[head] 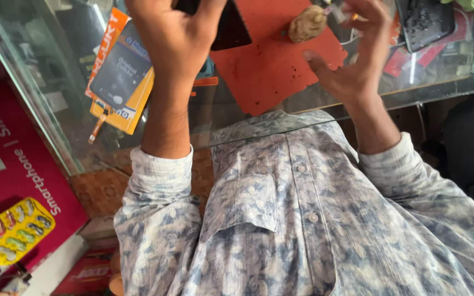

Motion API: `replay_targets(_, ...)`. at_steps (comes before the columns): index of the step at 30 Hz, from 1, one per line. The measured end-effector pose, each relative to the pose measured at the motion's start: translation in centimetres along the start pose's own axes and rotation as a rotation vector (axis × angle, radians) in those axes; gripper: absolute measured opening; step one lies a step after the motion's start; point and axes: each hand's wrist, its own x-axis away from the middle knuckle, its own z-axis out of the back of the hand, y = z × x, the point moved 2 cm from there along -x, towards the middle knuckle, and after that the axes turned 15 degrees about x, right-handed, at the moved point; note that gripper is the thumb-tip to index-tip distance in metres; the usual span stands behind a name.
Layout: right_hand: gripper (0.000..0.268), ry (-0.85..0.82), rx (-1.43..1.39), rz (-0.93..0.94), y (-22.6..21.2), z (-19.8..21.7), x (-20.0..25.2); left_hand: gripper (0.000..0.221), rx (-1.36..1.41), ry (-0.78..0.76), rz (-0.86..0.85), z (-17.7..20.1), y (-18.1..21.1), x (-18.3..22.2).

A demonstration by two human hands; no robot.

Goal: The person disassembles a mobile phone, removes the battery, and applies a liquid from a bottle to the internal components using a brush. They then reassemble the phone and place it on the table.

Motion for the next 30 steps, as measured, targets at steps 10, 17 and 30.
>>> replay_targets(10,0.033,-0.953,-0.365,0.876,-22.6,5.9,-1.5,0.025,-0.010,-0.069,0.107,0.0,1.7,-0.8)
replay_targets(17,0.032,-0.801,-0.117,0.876,-23.6,3.4,-0.1,0.025,0.010,-0.079,0.152,0.0,1.2,0.5)
replay_targets(30,0.032,-0.693,0.019,0.864,-22.4,1.9,2.5,0.032,0.157,-0.034,0.242,-0.2,-0.4,1.5)
